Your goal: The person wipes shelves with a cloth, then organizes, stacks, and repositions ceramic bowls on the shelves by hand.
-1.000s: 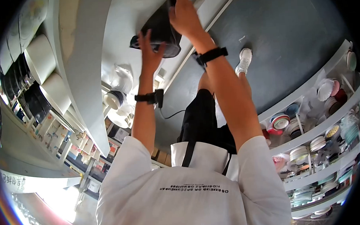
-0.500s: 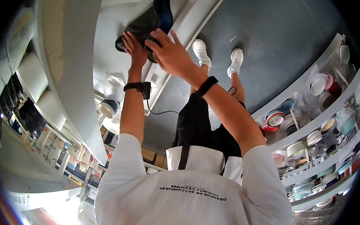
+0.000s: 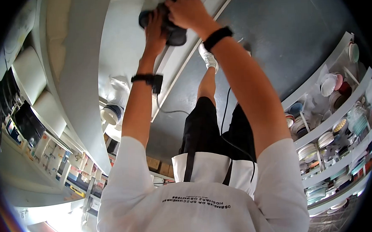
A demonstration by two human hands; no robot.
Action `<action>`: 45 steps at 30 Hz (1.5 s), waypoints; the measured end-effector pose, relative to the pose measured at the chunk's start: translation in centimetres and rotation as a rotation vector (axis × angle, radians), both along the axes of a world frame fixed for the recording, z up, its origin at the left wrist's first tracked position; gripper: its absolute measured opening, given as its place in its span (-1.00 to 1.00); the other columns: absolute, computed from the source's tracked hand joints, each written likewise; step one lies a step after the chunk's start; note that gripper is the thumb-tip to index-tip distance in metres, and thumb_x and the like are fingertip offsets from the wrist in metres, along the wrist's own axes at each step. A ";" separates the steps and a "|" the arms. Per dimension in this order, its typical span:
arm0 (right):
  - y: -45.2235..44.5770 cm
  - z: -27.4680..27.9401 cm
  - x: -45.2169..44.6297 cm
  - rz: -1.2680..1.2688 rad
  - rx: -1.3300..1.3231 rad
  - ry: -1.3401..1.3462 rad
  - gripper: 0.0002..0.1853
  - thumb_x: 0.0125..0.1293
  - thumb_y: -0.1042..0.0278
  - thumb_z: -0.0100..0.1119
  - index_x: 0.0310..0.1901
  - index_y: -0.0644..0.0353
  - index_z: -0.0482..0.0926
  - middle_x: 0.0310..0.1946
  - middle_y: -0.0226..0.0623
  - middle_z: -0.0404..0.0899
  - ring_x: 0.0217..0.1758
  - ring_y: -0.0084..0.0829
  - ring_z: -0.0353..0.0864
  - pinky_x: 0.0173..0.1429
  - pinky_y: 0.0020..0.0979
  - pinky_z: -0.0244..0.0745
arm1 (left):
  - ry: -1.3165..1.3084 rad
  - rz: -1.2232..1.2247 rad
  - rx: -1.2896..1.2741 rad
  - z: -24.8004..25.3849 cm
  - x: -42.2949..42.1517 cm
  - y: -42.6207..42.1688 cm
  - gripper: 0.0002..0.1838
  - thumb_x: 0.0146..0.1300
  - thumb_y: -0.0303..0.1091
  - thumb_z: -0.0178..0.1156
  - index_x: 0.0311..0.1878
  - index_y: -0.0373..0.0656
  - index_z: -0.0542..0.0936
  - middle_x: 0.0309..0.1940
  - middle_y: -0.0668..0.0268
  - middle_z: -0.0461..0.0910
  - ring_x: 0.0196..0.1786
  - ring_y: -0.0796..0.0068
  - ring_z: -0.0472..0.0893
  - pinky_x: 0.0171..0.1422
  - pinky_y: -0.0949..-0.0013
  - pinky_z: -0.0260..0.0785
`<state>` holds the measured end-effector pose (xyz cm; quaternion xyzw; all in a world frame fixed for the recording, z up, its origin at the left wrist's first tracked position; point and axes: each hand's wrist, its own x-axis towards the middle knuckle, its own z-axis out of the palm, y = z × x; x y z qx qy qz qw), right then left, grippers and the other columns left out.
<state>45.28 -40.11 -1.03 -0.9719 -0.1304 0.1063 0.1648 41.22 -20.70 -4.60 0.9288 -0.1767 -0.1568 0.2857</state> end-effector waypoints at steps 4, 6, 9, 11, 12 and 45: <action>8.0 -1.4 -5.5 0.010 0.090 0.068 -0.73 0.22 0.27 0.15 -0.03 -0.13 0.60 -0.15 -0.30 0.56 0.06 -0.26 0.53 0.15 -0.16 0.29 | -0.171 0.347 0.246 1.7 -6.8 7.3 -0.15 0.11 -0.52 0.24 0.46 -0.35 0.09 0.45 -0.33 -0.05 0.51 -0.36 -0.06 0.59 -0.15 -0.18; 11.6 -2.3 -9.0 0.056 0.134 0.047 -0.82 0.25 0.31 0.09 -0.14 -0.11 0.60 -0.29 -0.32 0.55 -0.02 -0.29 0.55 0.14 -0.22 0.29 | -0.113 0.414 0.211 2.0 -8.1 9.2 -0.03 0.08 -0.54 0.23 0.53 -0.29 -0.07 0.45 -0.46 -0.21 0.52 -0.44 -0.16 0.58 -0.15 -0.16; 12.5 -1.6 -10.3 0.020 0.203 0.021 -0.85 0.21 0.33 0.14 -0.17 -0.07 0.59 -0.32 -0.38 0.54 -0.06 -0.33 0.54 0.10 -0.32 0.30 | 0.122 0.388 0.110 0.1 -7.3 10.9 0.02 0.08 -0.57 0.17 0.53 -0.35 -0.22 0.44 -0.53 -0.29 0.52 -0.48 -0.23 0.58 -0.17 -0.25; 11.3 -0.9 -10.4 -0.013 0.244 0.018 -0.84 0.20 0.34 0.15 -0.17 -0.07 0.59 -0.31 -0.40 0.54 -0.07 -0.35 0.54 0.08 -0.35 0.31 | 0.179 0.414 0.223 0.1 -5.4 9.6 0.07 0.04 -0.57 0.16 0.49 -0.46 -0.35 0.42 -0.56 -0.31 0.51 -0.52 -0.29 0.59 -0.17 -0.31; 10.5 -0.9 -10.2 0.023 0.269 0.006 -0.80 0.19 0.34 0.16 -0.13 -0.06 0.59 -0.29 -0.42 0.53 -0.07 -0.37 0.54 0.06 -0.37 0.31 | 0.188 0.413 0.234 0.4 -4.6 8.8 0.07 0.04 -0.57 0.16 0.49 -0.46 -0.35 0.42 -0.56 -0.31 0.51 -0.52 -0.29 0.59 -0.17 -0.31; -2.3 -2.5 -2.1 0.075 0.520 -0.109 -0.75 0.16 0.19 0.24 -0.63 0.01 0.61 -0.35 -0.54 0.49 -0.10 -0.47 0.46 -0.02 -0.40 0.32 | 0.061 0.168 0.334 1.1 1.5 -3.5 -0.35 -0.05 -0.56 0.13 0.23 -0.03 0.54 0.06 0.14 0.40 0.10 -0.02 0.36 0.20 -0.01 0.25</action>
